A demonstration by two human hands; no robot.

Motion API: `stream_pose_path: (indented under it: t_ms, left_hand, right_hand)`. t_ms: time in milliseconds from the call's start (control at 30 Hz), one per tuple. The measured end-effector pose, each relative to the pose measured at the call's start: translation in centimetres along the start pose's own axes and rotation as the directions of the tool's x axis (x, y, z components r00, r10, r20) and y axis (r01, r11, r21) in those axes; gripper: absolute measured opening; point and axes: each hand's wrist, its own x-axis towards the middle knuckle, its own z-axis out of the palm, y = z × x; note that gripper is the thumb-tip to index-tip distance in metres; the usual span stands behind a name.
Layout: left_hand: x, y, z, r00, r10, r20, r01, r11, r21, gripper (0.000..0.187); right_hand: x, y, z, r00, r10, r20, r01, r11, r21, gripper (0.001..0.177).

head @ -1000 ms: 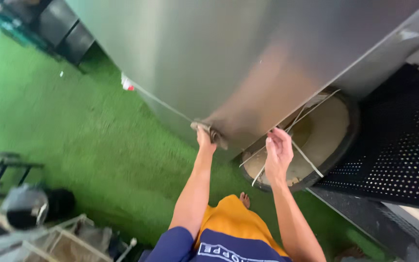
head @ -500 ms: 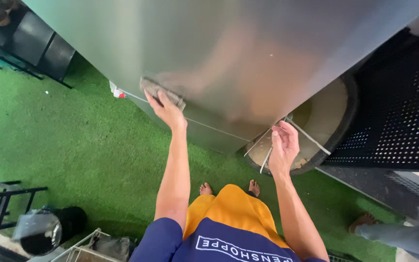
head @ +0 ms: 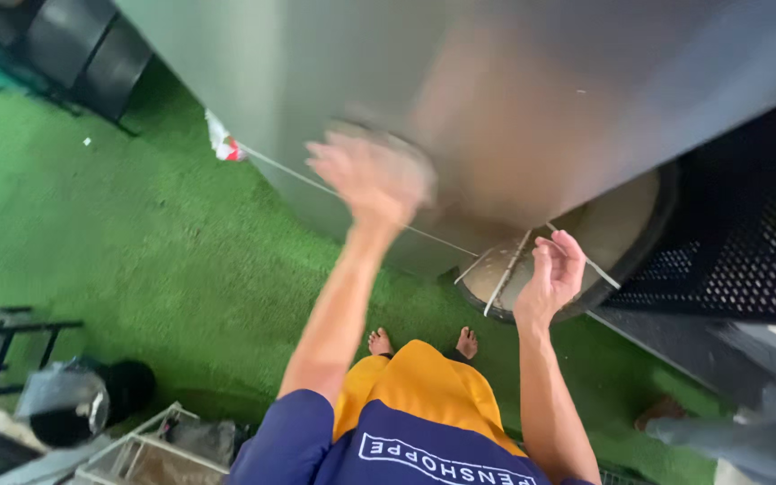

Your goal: The person wipes the exterior surface of a stainless steel refrigerator with a cloth. They clean the front and side panels using repetitive wiping motions.

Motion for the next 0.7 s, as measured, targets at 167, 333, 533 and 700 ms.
stream_pose_path:
  t_ms: [167, 333, 533, 700]
  left_hand:
    - [4.6, 2.2, -5.0, 0.6, 0.072, -0.797, -0.619, 0.673, -0.405, 0.076]
    - [-3.5, 10.8, 0.4, 0.292, 0.538, -0.791, -0.847, 0.53, 0.047, 0.063]
    - [-4.7, 8.6, -0.8, -0.139, 0.906, -0.401, -0.852, 0.097, 0.514, 0.046]
    - [2.4, 8.4, -7.5, 0.137, 0.792, -0.594, -0.87, 0.383, 0.311, 0.051]
  right_hand:
    - [-1.8, -6.8, -0.1, 0.989, 0.033, -0.145, -0.025, 0.998, 0.057, 0.03]
    - [-7.1, -16.4, 0.6, 0.959, -0.258, -0.117, 0.273, 0.952, 0.137, 0.031]
    - [-11.0, -15.0, -0.1, 0.989, -0.145, 0.012, 0.144, 0.988, 0.065, 0.036]
    - [-9.4, -10.1, -2.4, 0.998, -0.048, 0.042, 0.049, 0.999, -0.002, 0.038]
